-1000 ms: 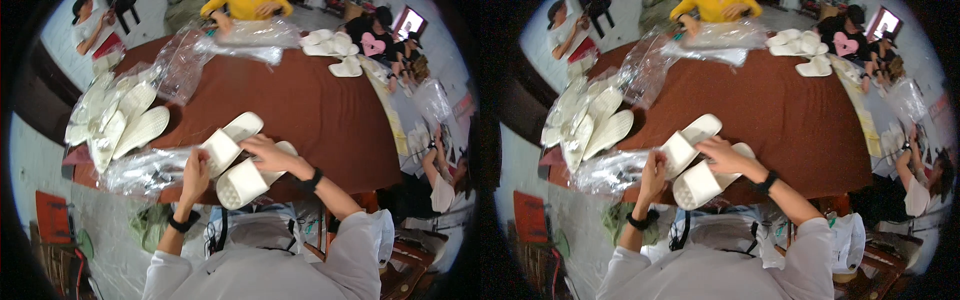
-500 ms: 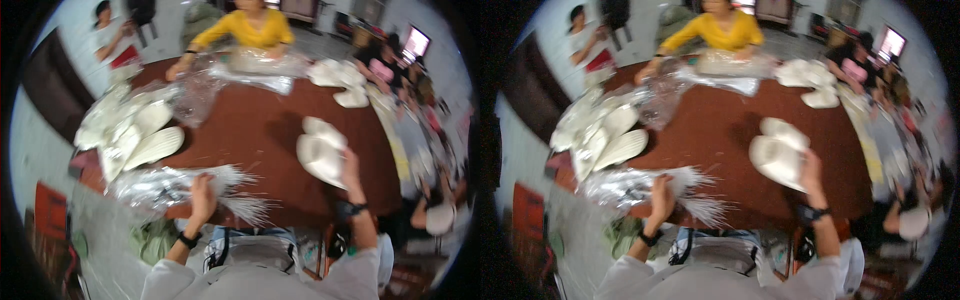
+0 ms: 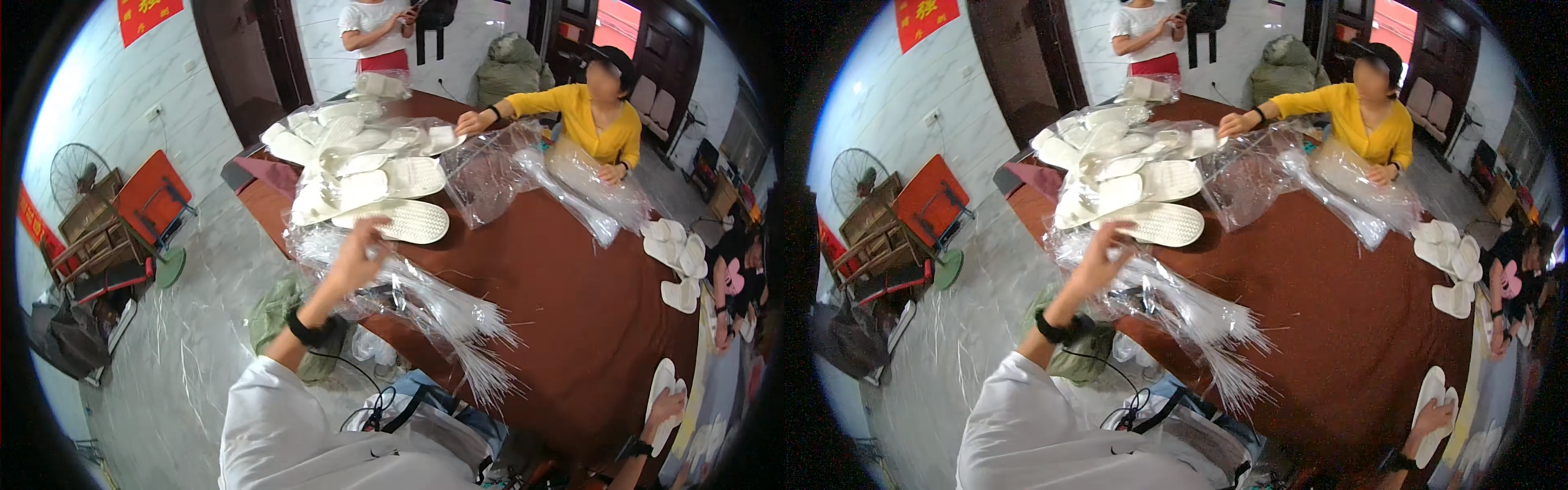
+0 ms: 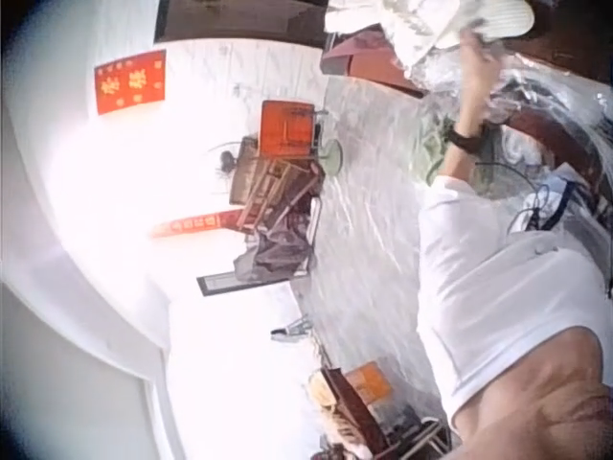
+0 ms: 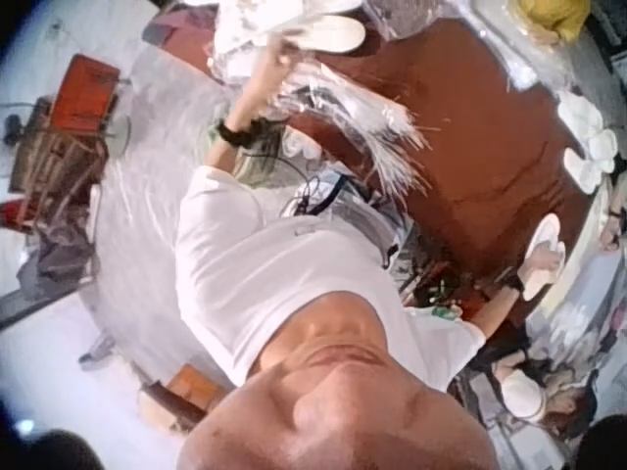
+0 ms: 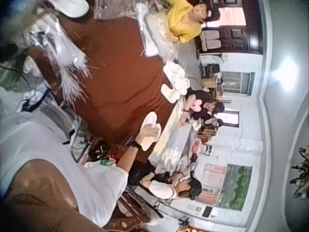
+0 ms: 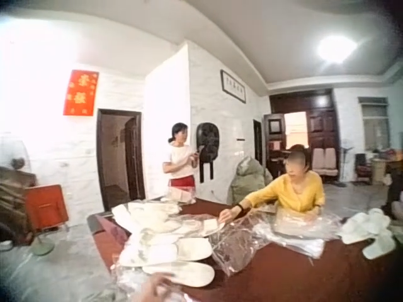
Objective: Sorting and packaging white slippers into plastic bags at a work table.
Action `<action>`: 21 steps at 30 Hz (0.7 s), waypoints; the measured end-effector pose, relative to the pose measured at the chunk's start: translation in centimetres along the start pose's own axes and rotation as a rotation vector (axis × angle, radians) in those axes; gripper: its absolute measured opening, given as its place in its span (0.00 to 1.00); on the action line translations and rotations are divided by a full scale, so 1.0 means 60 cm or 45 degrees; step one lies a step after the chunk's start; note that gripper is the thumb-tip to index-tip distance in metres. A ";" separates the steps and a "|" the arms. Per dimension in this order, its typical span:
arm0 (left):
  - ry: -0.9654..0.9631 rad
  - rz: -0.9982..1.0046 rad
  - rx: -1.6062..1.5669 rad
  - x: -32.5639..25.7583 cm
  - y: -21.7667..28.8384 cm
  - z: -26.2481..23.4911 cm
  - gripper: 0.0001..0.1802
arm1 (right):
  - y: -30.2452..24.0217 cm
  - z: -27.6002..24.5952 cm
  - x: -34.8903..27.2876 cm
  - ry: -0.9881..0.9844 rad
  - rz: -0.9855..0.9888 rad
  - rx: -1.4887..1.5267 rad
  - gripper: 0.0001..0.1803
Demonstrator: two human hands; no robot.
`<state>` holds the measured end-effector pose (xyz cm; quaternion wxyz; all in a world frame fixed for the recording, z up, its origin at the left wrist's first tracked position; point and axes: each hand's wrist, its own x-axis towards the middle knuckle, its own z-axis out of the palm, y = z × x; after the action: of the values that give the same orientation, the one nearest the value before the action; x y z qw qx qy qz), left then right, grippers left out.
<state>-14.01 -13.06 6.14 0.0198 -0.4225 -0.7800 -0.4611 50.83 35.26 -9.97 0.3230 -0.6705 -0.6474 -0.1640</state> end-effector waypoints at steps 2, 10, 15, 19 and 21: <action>0.126 -0.079 -0.021 0.073 -0.066 -0.052 0.26 | -0.045 -0.026 0.003 0.070 -0.341 0.482 0.25; 0.223 -0.794 0.204 0.208 -0.357 -0.267 0.55 | -0.665 -0.245 -0.153 -1.375 -0.588 1.440 0.15; -0.119 -0.569 -0.904 0.219 -0.424 -0.226 0.59 | -0.880 -0.188 -0.217 -1.779 -0.566 1.393 0.30; 0.069 -0.848 -0.866 0.188 -0.499 -0.270 0.59 | -1.042 -0.166 -0.280 -2.208 -0.244 1.295 0.48; 0.073 -1.096 -0.408 0.257 -0.371 -0.200 0.60 | -1.059 -0.131 -0.264 -2.195 -0.060 1.321 0.49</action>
<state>-43.32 -16.84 3.87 -0.2177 -0.0449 -0.8026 -0.5536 -11.19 15.10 -0.26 -0.0071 -0.3238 -0.6649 0.6731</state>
